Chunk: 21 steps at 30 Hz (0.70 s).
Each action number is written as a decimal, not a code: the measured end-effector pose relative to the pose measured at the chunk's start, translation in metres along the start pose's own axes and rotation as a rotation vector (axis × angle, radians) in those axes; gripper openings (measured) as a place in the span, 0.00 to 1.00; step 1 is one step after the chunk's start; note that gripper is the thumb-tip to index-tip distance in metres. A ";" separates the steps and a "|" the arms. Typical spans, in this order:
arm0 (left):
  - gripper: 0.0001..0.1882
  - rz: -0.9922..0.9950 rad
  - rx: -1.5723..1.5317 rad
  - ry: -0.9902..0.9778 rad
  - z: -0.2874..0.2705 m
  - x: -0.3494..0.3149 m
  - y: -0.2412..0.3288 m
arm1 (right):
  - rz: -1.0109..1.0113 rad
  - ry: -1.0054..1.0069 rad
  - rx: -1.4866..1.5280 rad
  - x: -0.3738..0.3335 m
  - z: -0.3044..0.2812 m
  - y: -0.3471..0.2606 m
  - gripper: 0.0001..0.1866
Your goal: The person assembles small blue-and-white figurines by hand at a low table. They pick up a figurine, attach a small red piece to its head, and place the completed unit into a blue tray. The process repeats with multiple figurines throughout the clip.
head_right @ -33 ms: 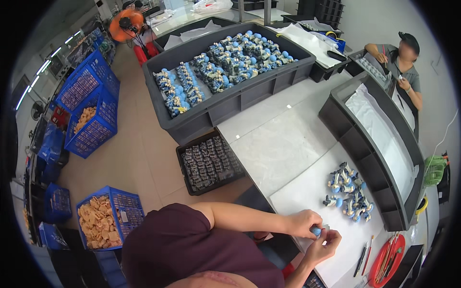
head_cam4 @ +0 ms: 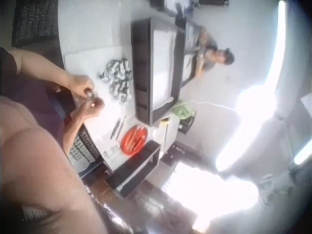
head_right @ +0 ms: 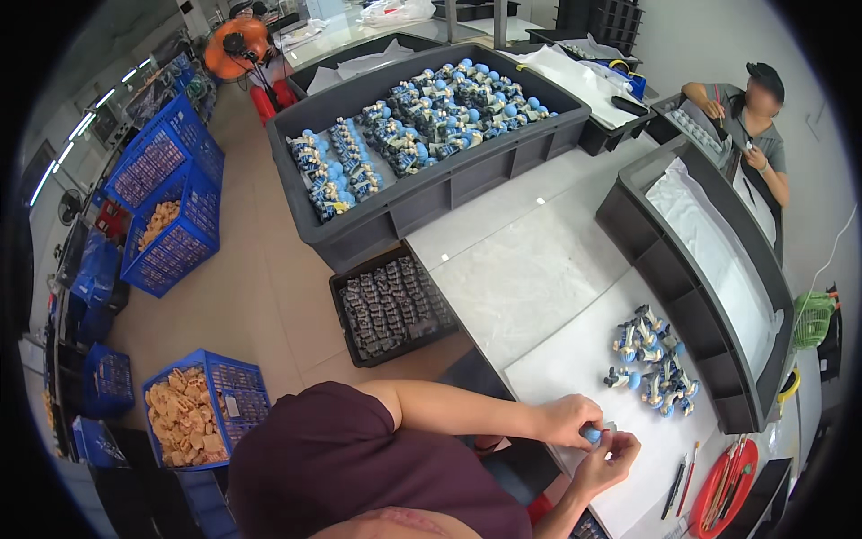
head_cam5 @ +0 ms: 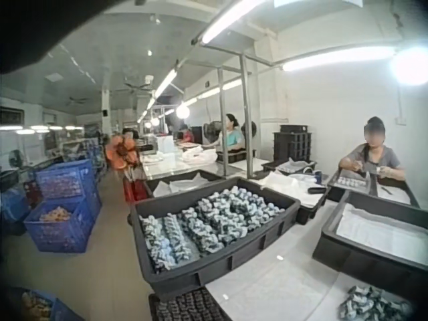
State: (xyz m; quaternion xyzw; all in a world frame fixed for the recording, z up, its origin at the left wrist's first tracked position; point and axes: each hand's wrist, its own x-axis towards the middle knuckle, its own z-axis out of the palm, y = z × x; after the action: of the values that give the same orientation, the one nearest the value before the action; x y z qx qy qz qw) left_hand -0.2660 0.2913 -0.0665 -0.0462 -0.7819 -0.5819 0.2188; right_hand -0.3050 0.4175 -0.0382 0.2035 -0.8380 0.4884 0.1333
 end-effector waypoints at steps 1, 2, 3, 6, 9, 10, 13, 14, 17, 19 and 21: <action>0.14 0.028 0.026 0.005 -0.001 0.001 0.000 | 0.017 -0.033 0.015 0.001 -0.002 0.001 0.05; 0.14 0.063 0.009 0.028 -0.001 0.002 -0.001 | -0.021 0.018 -0.037 0.005 0.000 -0.008 0.07; 0.14 0.047 -0.005 0.027 -0.001 0.001 -0.001 | -0.022 0.022 -0.048 0.003 0.001 -0.009 0.07; 0.14 0.024 -0.021 0.022 -0.002 0.002 -0.001 | -0.035 0.017 -0.051 0.001 0.003 -0.008 0.07; 0.14 0.039 -0.008 0.032 0.000 0.000 -0.001 | -0.042 0.000 -0.042 0.001 0.000 -0.004 0.07; 0.13 0.039 -0.013 0.042 -0.002 0.000 -0.001 | -0.031 0.014 -0.062 0.005 0.001 -0.005 0.07; 0.14 0.011 -0.035 0.040 -0.002 0.002 0.001 | -0.052 0.021 -0.076 0.006 0.003 -0.009 0.07; 0.14 -0.013 -0.043 0.032 -0.001 0.000 0.001 | -0.062 0.006 -0.041 0.001 0.003 -0.005 0.07; 0.14 0.022 -0.003 0.036 -0.003 0.002 0.002 | -0.046 0.007 -0.057 0.008 0.002 -0.004 0.07; 0.14 -0.011 -0.032 0.036 -0.003 0.000 0.003 | -0.032 0.009 -0.095 0.008 0.001 -0.006 0.08; 0.14 -0.022 -0.032 0.030 -0.005 0.002 0.003 | -0.038 0.001 -0.099 0.005 0.003 -0.010 0.07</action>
State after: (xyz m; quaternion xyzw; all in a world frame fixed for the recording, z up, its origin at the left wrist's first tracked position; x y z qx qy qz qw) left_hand -0.2657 0.2875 -0.0621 -0.0325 -0.7698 -0.5972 0.2232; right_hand -0.3044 0.4094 -0.0299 0.2125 -0.8571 0.4437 0.1529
